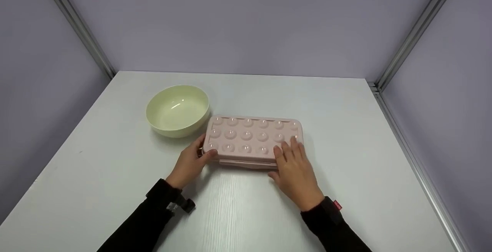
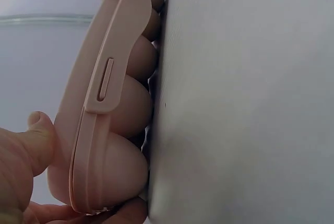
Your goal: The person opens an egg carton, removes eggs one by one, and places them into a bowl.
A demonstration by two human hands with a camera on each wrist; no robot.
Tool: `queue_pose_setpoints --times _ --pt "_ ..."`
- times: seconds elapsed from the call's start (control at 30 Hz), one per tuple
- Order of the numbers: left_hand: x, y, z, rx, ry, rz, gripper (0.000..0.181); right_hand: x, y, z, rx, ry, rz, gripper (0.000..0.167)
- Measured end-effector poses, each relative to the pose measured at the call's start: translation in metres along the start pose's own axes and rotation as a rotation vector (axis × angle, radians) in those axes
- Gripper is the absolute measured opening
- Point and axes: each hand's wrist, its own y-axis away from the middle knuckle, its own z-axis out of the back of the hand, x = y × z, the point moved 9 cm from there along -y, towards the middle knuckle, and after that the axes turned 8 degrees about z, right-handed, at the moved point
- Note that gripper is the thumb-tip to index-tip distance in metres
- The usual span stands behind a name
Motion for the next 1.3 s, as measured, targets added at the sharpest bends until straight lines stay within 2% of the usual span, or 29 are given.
queue_pose_setpoints --times 0.1,0.23,0.33,0.47,0.6,0.73,0.9,1.03,1.2,1.3 --pt "0.000 0.001 0.001 0.011 -0.015 -0.019 0.082 0.028 -0.017 -0.013 0.049 0.124 0.130 0.081" --pt "-0.001 0.002 0.000 0.013 -0.030 -0.048 0.080 0.057 -0.034 -0.027 0.058 0.392 0.276 0.062" --pt "-0.001 0.003 -0.003 0.007 -0.038 -0.060 0.079 0.067 -0.038 -0.034 0.063 0.562 0.278 0.055" --pt "-0.002 0.003 -0.004 0.000 -0.055 -0.069 0.078 0.073 -0.041 -0.038 0.054 0.659 0.216 0.053" --pt "-0.004 0.002 -0.005 -0.011 -0.065 -0.072 0.078 0.076 -0.046 -0.037 0.037 0.668 0.166 0.049" --pt "-0.002 0.001 -0.007 -0.005 -0.060 -0.056 0.079 0.076 -0.049 -0.038 0.087 0.598 0.153 0.047" --pt "-0.003 0.002 -0.013 0.013 -0.044 -0.040 0.081 0.073 -0.045 -0.037 0.164 0.585 0.184 0.047" --pt "-0.006 0.003 -0.017 0.006 -0.070 -0.055 0.082 0.072 -0.041 -0.033 0.170 0.572 0.214 0.047" --pt "-0.007 0.003 -0.016 -0.005 -0.077 -0.071 0.080 0.070 -0.038 -0.030 0.191 0.465 0.238 0.053" --pt "-0.006 0.005 -0.014 0.012 -0.042 -0.048 0.079 0.065 -0.035 -0.028 0.209 0.351 0.222 0.059"
